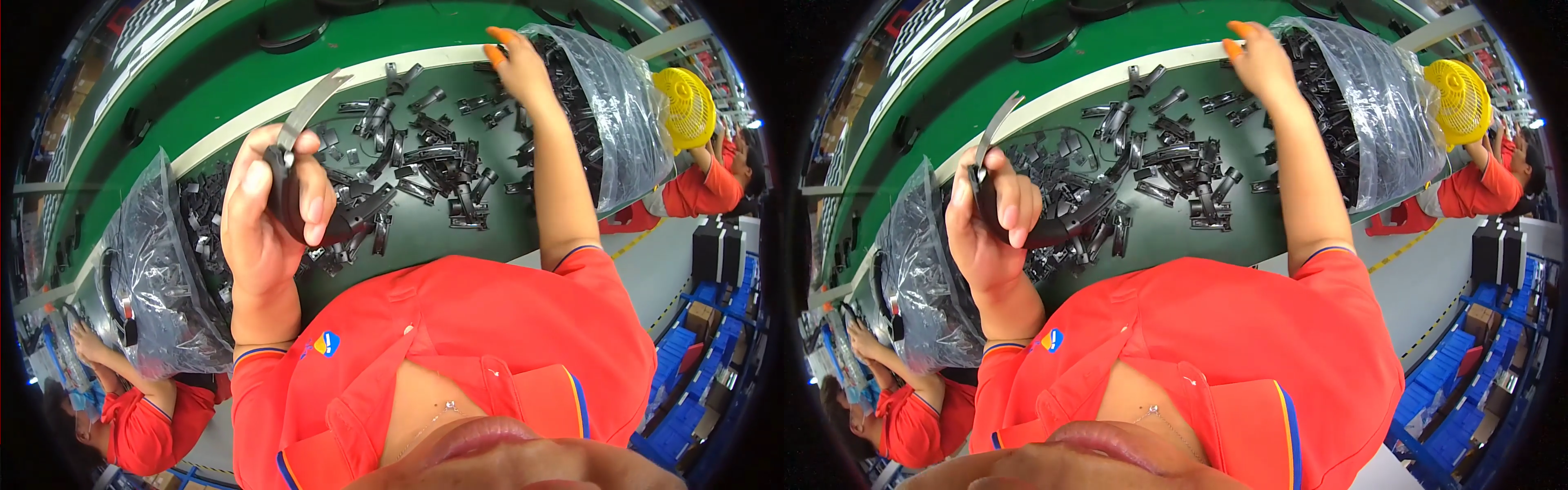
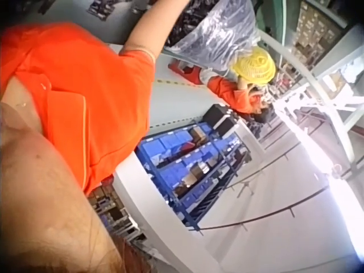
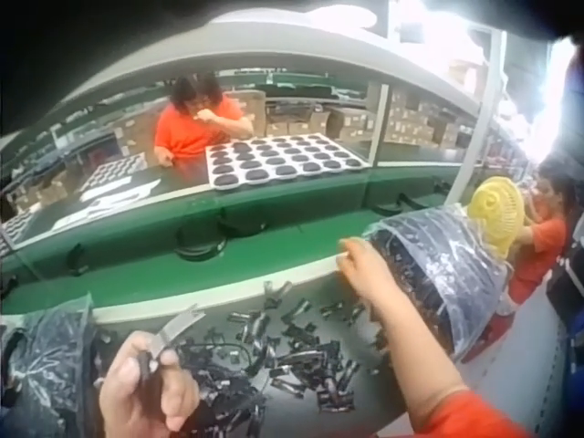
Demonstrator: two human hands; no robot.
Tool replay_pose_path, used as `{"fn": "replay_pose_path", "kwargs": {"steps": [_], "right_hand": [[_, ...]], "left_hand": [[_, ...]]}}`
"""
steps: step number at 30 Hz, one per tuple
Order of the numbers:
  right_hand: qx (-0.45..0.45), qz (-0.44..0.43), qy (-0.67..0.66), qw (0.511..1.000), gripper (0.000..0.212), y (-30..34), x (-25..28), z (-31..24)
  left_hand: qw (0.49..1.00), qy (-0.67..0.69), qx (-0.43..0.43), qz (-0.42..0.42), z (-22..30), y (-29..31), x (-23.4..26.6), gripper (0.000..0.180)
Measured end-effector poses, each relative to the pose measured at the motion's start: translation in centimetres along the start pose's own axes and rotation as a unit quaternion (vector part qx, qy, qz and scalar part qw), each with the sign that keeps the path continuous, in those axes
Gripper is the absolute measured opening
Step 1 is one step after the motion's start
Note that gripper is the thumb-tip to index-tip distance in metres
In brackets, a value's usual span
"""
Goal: The person assembles small metal components onto curved black plastic parts by hand, taking the components from a storage bin and attaching them to the plastic parts.
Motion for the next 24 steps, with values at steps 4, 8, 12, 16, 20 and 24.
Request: {"fn": "replay_pose_path", "kwargs": {"steps": [4,8,12,16,20,24], "right_hand": [[-0.018,-0.050,0.149,0.987,0.040,0.1,-3.4,5.9],[-0.081,-0.167,0.098,0.978,0.043,1.9,-5.6,4.9],[-0.046,-0.223,0.018,0.973,0.044,4.0,-5.3,-0.8],[-0.014,-0.212,-0.015,0.977,0.038,4.9,-2.8,-6.1],[0.068,-0.205,-0.050,0.975,0.038,3.4,-0.2,-15.4],[0.351,-0.231,-0.192,0.887,0.040,7.3,-2.4,-29.2]], "left_hand": [[0.995,0.092,0.035,-0.026,-0.2,-0.5,0.2,0.033],[0.968,0.215,0.044,-0.121,1.6,-0.5,0.3,0.027],[0.943,0.262,0.014,-0.205,3.7,-0.3,0.8,0.024],[0.921,0.287,0.039,-0.262,4.7,-0.7,1.0,0.019],[0.927,0.312,0.015,-0.209,6.2,0.1,0.9,0.013],[0.926,0.307,-0.025,-0.218,7.6,1.0,0.9,0.010]]}}
Point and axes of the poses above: each hand's wrist, its own y-axis away from the middle knuckle, its own x-axis out of the back of the hand, z = x × y, the point moved 10 cm from there along -y, towards the middle knuckle, and after that the axes turned 8 degrees about x, right-handed, at the moved point
